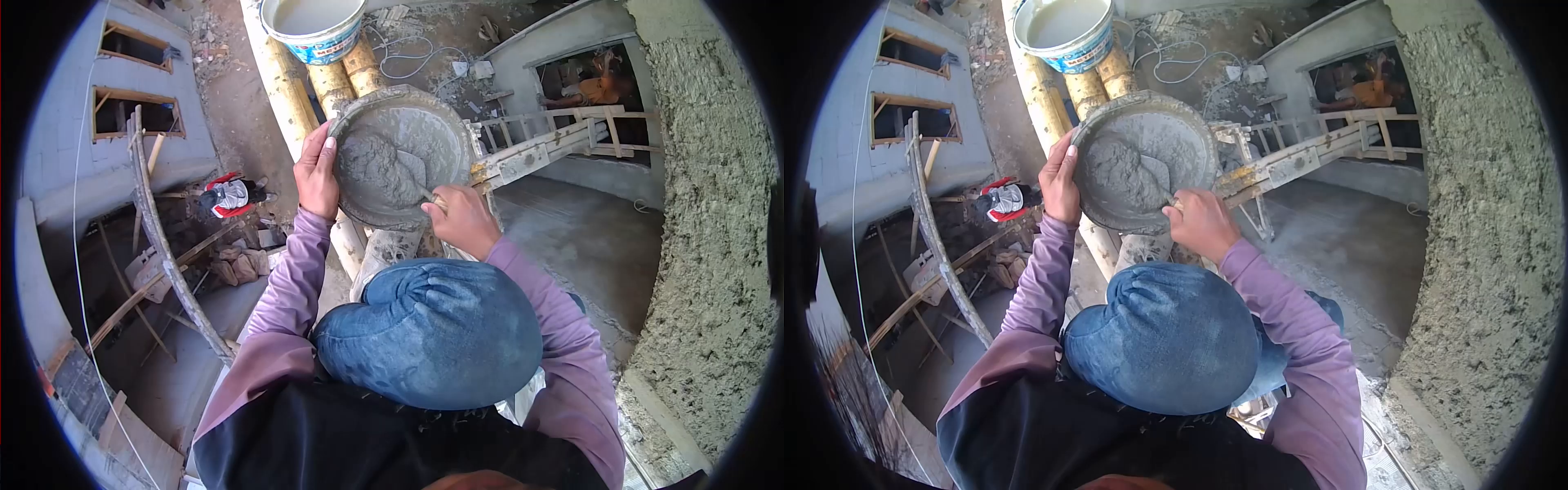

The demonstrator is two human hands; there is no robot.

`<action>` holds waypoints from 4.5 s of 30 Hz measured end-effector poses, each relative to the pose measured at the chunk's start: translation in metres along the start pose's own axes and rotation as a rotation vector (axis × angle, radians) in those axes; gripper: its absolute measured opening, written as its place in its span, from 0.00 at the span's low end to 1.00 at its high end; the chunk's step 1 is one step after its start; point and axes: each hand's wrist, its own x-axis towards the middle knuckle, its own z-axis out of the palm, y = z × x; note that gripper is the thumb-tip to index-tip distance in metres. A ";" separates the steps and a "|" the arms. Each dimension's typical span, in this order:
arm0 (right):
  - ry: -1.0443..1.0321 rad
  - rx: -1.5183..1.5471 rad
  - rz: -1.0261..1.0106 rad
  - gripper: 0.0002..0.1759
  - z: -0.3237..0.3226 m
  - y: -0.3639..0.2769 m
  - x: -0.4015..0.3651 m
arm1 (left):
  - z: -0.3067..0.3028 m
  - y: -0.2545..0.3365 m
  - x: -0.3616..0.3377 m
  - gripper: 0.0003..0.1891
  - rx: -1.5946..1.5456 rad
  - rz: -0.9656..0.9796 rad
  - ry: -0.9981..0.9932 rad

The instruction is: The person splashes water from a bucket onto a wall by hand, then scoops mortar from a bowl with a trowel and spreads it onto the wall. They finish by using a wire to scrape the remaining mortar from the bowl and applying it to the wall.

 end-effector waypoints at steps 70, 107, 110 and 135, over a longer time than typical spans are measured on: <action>-0.098 -0.108 -0.051 0.13 -0.006 -0.018 0.009 | -0.001 0.003 0.000 0.18 0.165 0.065 0.050; 0.899 -0.021 0.424 0.17 -0.348 0.038 -0.221 | -0.050 -0.057 0.017 0.23 0.245 0.003 0.051; 1.262 0.085 0.371 0.15 -0.317 0.031 -0.299 | -0.046 -0.059 0.014 0.23 0.139 -0.078 0.082; 0.077 0.078 -0.057 0.12 -0.018 0.007 -0.031 | -0.034 -0.042 0.009 0.20 0.109 -0.044 0.075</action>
